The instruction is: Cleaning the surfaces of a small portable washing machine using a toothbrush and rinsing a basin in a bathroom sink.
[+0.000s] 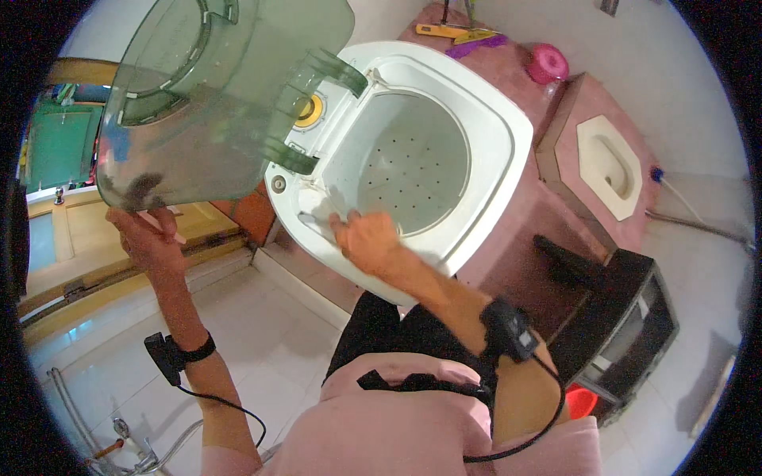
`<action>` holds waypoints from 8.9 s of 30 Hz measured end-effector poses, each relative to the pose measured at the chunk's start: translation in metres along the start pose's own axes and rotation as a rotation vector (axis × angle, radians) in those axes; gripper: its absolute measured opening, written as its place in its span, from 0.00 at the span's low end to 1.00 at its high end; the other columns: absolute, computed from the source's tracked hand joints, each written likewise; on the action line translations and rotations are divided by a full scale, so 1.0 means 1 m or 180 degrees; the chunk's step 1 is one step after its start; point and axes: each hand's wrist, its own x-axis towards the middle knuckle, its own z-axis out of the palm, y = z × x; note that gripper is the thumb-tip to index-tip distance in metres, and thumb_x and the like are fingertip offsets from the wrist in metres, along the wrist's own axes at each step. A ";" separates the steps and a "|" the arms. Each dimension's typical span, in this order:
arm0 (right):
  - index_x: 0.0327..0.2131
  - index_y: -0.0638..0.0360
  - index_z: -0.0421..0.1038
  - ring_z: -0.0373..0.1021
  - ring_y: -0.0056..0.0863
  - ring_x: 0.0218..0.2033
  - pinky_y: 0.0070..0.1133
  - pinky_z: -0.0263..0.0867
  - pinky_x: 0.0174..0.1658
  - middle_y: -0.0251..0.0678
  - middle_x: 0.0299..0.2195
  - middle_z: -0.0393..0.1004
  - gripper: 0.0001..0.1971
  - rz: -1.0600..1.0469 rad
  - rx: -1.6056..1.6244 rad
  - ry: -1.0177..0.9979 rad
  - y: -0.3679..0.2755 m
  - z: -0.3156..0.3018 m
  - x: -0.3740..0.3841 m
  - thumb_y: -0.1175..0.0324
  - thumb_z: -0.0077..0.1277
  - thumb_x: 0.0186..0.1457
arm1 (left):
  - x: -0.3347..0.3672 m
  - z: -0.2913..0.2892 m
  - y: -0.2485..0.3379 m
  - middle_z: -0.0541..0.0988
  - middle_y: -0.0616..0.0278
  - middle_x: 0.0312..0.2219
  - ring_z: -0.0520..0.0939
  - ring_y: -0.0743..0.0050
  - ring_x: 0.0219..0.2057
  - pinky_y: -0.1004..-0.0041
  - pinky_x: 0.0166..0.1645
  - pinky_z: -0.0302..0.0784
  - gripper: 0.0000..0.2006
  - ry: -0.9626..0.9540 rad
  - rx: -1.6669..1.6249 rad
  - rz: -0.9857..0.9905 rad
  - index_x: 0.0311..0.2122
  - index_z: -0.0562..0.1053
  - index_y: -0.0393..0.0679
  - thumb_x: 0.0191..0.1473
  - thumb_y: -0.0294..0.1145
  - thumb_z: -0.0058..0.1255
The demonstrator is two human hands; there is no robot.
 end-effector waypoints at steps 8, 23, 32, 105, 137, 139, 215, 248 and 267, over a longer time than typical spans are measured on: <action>0.51 0.60 0.59 0.72 0.37 0.23 0.31 0.68 0.22 0.46 0.27 0.71 0.25 0.0465 0.0086 -0.0536 0.002 -0.011 -0.114 0.69 0.44 0.46 | 0.001 -0.012 -0.015 0.70 0.64 0.17 0.59 0.84 0.09 0.83 0.14 0.54 0.38 -0.0077 -0.0196 -0.0324 0.42 0.67 0.38 0.50 0.68 0.26; 0.50 0.71 0.58 0.72 0.32 0.21 0.28 0.68 0.19 0.44 0.22 0.71 0.28 0.0525 -0.0023 -0.0292 -0.032 0.008 -0.065 0.69 0.48 0.43 | 0.000 -0.018 -0.023 0.66 0.67 0.14 0.60 0.83 0.11 0.82 0.15 0.53 0.32 0.0046 -0.0426 -0.0441 0.41 0.67 0.40 0.54 0.62 0.26; 0.54 0.65 0.52 0.71 0.33 0.20 0.28 0.66 0.18 0.45 0.25 0.71 0.31 0.0542 -0.0019 -0.0127 -0.031 0.018 -0.065 0.69 0.47 0.43 | 0.002 -0.013 -0.017 0.63 0.67 0.11 0.58 0.84 0.10 0.81 0.14 0.49 0.34 0.0047 -0.0247 -0.0395 0.40 0.67 0.38 0.53 0.64 0.25; 0.51 0.42 0.59 0.71 0.41 0.22 0.35 0.66 0.22 0.46 0.28 0.71 0.25 0.1640 -0.1288 0.1030 0.205 -0.080 -0.085 0.73 0.42 0.46 | -0.002 -0.003 -0.019 0.56 0.71 0.09 0.55 0.84 0.11 0.82 0.16 0.48 0.29 0.0398 -0.0110 -0.0446 0.22 0.61 0.45 0.54 0.64 0.24; 0.43 0.45 0.69 0.71 0.41 0.24 0.34 0.66 0.26 0.43 0.21 0.72 0.17 0.1318 -0.0143 0.1653 0.149 -0.076 0.082 0.71 0.42 0.48 | -0.003 -0.013 -0.031 0.56 0.70 0.07 0.57 0.82 0.07 0.81 0.10 0.52 0.26 0.0519 -0.0464 -0.0330 0.27 0.66 0.42 0.57 0.56 0.27; 0.44 0.44 0.68 0.71 0.41 0.24 0.34 0.66 0.26 0.44 0.22 0.72 0.16 0.1174 0.0063 0.1611 0.135 -0.069 0.077 0.70 0.43 0.49 | -0.003 -0.018 -0.037 0.54 0.70 0.07 0.58 0.82 0.07 0.80 0.10 0.53 0.25 0.0336 -0.0813 -0.0361 0.24 0.65 0.43 0.57 0.56 0.28; 0.30 0.51 0.68 0.69 0.47 0.21 0.38 0.63 0.23 0.45 0.18 0.70 0.05 0.0091 0.0665 0.2521 0.031 -0.233 0.107 0.67 0.43 0.49 | 0.006 -0.012 -0.014 0.62 0.66 0.08 0.60 0.82 0.09 0.80 0.13 0.51 0.28 -0.0072 -0.0156 -0.0717 0.20 0.61 0.44 0.55 0.60 0.27; 0.29 0.55 0.64 0.55 0.19 0.10 0.18 0.49 0.12 0.31 0.13 0.61 0.05 0.1239 0.6352 0.1673 0.043 -0.150 0.182 0.66 0.43 0.50 | -0.001 -0.016 -0.010 0.59 0.68 0.11 0.62 0.79 0.12 0.77 0.17 0.54 0.24 0.0037 -0.0187 -0.0677 0.20 0.57 0.45 0.56 0.55 0.27; 0.28 0.60 0.62 0.64 0.52 0.21 0.38 0.60 0.25 0.51 0.18 0.67 0.09 0.0100 0.1971 0.3217 0.028 -0.166 0.166 0.65 0.38 0.54 | 0.004 -0.007 -0.024 0.59 0.68 0.09 0.62 0.79 0.10 0.77 0.14 0.54 0.23 0.0126 -0.0242 -0.0553 0.23 0.59 0.44 0.56 0.56 0.28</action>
